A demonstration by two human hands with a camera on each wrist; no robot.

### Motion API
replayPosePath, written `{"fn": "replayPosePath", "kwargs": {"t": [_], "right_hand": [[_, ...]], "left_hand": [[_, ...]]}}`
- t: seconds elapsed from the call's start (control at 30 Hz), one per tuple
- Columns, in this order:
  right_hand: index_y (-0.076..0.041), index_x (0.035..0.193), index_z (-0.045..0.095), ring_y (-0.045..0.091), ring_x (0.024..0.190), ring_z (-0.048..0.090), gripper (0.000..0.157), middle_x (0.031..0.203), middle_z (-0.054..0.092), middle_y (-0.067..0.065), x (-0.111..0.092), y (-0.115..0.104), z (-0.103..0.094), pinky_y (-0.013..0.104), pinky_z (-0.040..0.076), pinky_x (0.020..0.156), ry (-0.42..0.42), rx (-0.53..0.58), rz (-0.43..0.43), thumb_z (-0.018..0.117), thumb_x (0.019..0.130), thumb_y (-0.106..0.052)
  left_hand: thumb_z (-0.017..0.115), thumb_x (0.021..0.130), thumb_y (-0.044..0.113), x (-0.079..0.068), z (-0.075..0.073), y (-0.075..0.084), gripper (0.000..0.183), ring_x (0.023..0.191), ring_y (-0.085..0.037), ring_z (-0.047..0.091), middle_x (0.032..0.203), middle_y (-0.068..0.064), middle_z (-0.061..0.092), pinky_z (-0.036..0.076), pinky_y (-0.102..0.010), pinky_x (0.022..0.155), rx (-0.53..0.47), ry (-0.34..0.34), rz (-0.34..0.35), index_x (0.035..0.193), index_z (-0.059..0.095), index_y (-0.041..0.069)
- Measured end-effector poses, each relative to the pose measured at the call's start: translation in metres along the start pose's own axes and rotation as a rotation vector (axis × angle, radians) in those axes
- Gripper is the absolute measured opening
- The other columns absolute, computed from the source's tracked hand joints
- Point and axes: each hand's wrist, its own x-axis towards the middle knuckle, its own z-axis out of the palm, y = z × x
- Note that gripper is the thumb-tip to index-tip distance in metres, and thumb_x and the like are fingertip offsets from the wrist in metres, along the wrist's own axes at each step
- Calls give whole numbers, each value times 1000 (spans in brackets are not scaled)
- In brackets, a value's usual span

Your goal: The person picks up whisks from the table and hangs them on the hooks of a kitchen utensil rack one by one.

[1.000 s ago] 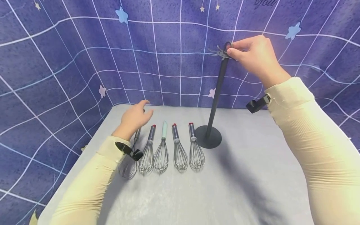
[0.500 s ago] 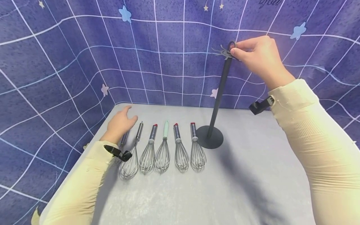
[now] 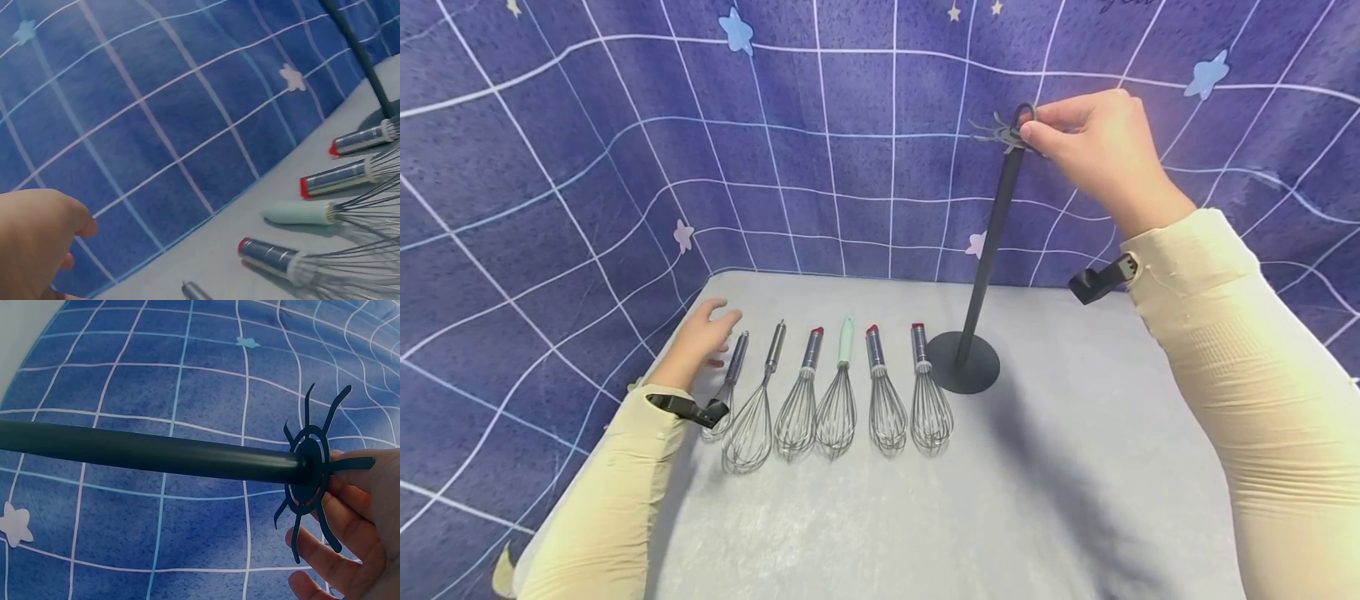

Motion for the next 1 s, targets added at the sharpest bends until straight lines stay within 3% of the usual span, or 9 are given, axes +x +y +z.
{"fn": "replayPosePath", "kwargs": {"t": [0.13, 0.33, 0.5, 0.8, 1.0], "right_hand": [[-23, 123, 75, 10, 110, 64, 44, 124, 70, 1, 0, 0, 0, 18, 39, 77, -2, 3, 6, 67, 92, -53], [-23, 124, 74, 11, 111, 63, 45, 125, 69, 1, 1, -1, 0, 19, 40, 77, -5, -1, 14, 66, 92, -54], [-22, 124, 74, 14, 116, 63, 45, 126, 69, 2, 1, -1, 0, 19, 40, 79, -5, -2, 13, 66, 92, -53], [-22, 125, 74, 15, 115, 62, 46, 125, 69, 2, 0, -2, 1, 18, 39, 77, -3, 1, 22, 66, 92, -53], [-23, 125, 73, 13, 118, 62, 47, 124, 69, 0, -1, -2, 1, 21, 43, 83, -5, 10, 37, 66, 92, -54]], "left_hand": [[38, 105, 47, -1, -4, -10, 74, 117, -54, 55, 146, -37, 41, 58, -54, 83, -165, -75, -89, 162, 12, 8], [38, 105, 50, 2, -8, -25, 75, 97, -32, 62, 148, -33, 39, 59, -43, 76, -233, -146, -178, 163, 8, 13], [42, 105, 49, 4, -8, -40, 78, 92, -25, 64, 147, -31, 39, 60, -40, 75, -256, -202, -227, 163, 5, 15], [54, 103, 39, 1, -9, -60, 82, 73, -15, 64, 130, -26, 53, 57, -31, 62, -270, -200, -266, 163, 5, 12], [60, 101, 35, 0, -8, -70, 87, 78, -15, 65, 123, -18, 58, 58, -34, 67, -264, -238, -297, 163, 2, 14]]}}
